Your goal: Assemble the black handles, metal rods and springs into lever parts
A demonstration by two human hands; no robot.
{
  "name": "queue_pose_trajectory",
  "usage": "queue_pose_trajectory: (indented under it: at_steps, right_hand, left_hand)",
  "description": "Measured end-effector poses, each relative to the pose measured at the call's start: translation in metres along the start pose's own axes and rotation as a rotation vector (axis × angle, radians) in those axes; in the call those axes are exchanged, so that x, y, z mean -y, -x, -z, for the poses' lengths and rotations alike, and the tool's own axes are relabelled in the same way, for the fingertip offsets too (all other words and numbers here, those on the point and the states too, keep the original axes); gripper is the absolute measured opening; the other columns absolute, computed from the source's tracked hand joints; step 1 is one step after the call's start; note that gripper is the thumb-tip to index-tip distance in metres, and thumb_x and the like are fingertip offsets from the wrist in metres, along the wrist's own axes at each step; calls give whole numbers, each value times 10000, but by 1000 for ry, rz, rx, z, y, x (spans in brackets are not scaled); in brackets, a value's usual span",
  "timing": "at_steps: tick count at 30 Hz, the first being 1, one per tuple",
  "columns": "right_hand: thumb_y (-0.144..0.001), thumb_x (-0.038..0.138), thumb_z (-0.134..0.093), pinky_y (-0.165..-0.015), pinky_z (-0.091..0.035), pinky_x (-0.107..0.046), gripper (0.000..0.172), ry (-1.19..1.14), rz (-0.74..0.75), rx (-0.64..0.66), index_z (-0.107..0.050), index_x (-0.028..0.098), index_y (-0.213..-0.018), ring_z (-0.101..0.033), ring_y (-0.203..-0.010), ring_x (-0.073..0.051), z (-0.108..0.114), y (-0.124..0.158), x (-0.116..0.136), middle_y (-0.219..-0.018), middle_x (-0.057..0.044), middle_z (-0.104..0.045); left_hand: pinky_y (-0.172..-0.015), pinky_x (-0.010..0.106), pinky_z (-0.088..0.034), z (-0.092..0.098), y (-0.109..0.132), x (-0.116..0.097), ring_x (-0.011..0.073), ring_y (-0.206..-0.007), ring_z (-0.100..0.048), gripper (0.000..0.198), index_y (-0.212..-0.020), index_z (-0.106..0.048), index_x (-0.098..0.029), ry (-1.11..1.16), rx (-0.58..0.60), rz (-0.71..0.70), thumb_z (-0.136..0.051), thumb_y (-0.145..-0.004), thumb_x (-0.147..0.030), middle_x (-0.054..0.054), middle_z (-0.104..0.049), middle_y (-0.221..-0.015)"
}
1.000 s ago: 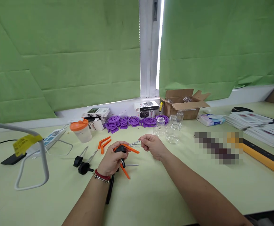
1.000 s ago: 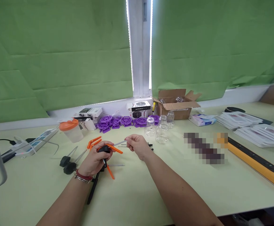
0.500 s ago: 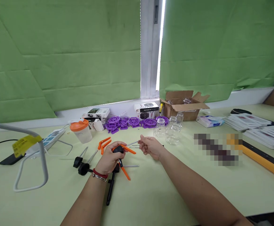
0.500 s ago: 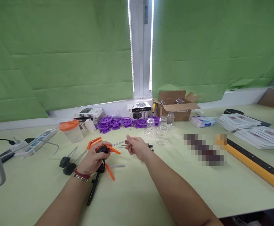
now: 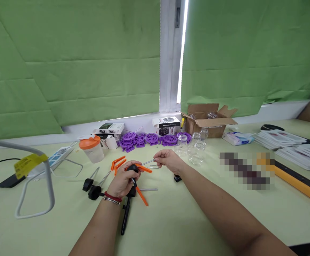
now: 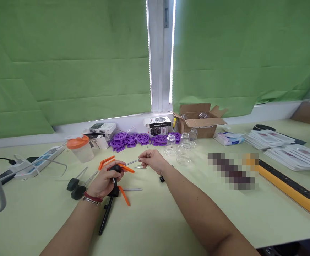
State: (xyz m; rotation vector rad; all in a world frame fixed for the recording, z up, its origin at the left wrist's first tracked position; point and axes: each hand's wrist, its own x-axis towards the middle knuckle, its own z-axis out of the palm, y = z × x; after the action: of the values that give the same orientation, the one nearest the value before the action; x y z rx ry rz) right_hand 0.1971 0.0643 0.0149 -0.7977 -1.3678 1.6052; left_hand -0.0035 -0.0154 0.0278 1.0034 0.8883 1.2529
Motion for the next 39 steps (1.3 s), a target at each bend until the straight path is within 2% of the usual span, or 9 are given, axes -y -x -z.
queue_pose_trajectory:
  at_steps: [6, 11, 14, 17, 23, 31, 35, 37, 39]
  right_hand:
    - [-582, 254, -769, -602, -531, -276, 301, 9, -12, 24, -650, 112, -819, -624, -596, -122, 0, -7, 14, -701, -48, -671]
    - [-726, 250, -665, -528, -507, -275, 157, 584, 2, -190, -626, 124, -811, -612, -558, -141, 19, -27, 14, -675, -66, -658]
    - [-718, 199, -660, -526, -456, -286, 144, 810, -45, -289, -596, 127, -611, -589, -544, -167, 41, -38, 9, -568, -65, -600]
    - [-662, 116, -685, -602, -422, -288, 225, 1022, -108, -315, -549, 131, -483, -592, -654, -200, 59, -43, 1, -569, -86, -591]
    - [-660, 83, -663, -619, -388, -269, 105, 1258, -196, -260, -624, 126, -572, -587, -709, -201, 65, -45, -17, -684, -116, -635]
    - [-707, 120, -626, -604, -388, -241, 60, 1256, -157, -245, -674, 124, -671, -589, -699, -181, 55, -37, -7, -729, -114, -652]
    - [-812, 288, -540, -677, -404, -244, 199, 1188, -28, -281, -685, 155, -840, -583, -822, -192, 27, -22, 10, -843, -97, -662]
    - [-835, 385, -483, -676, -421, -249, 294, 983, 113, -184, -685, 176, -880, -586, -827, -190, 6, -10, 18, -865, -64, -668]
    - [-782, 445, -537, -676, -435, -253, 310, 718, 178, 100, -693, 198, -884, -595, -826, -191, -14, 2, 25, -876, -31, -676]
  left_hand:
    - [-482, 184, -318, -5, 0, -2, 68, -517, -467, 330, -846, -622, -134, 49, -31, -13, -571, -534, -36, 15, -621, -635]
    - [-497, 185, -339, -5, -1, 2, 67, -531, -481, 324, -849, -618, -142, 17, -85, -26, -602, -542, -37, 7, -627, -645]
    - [-511, 197, -362, -3, -2, 1, 79, -555, -505, 334, -866, -612, -150, -19, -148, -14, -644, -545, -64, 16, -644, -678]
    - [-504, 195, -361, -2, -3, -1, 79, -563, -516, 359, -908, -600, -165, -40, -158, 9, -693, -566, -112, 18, -655, -720]
    - [-485, 182, -354, -3, -2, -1, 80, -578, -532, 275, -874, -594, -156, 7, -124, 6, -714, -633, -216, 25, -653, -723]
    - [-485, 214, -389, -2, -5, -2, 104, -551, -551, 264, -849, -616, -118, 110, -130, -10, -607, -750, -363, 57, -644, -710]
    - [-504, 210, -406, -1, -3, -2, 99, -542, -553, 245, -856, -626, -113, 92, -79, 4, -618, -747, -332, 17, -593, -647]
    - [-515, 205, -408, -2, -2, -2, 98, -552, -560, 237, -873, -621, -115, 49, -12, 38, -640, -736, -307, 7, -581, -637]
    - [-534, 207, -412, -2, 0, -2, 97, -562, -568, 242, -891, -596, -129, 14, 66, 77, -667, -718, -283, 3, -591, -655]
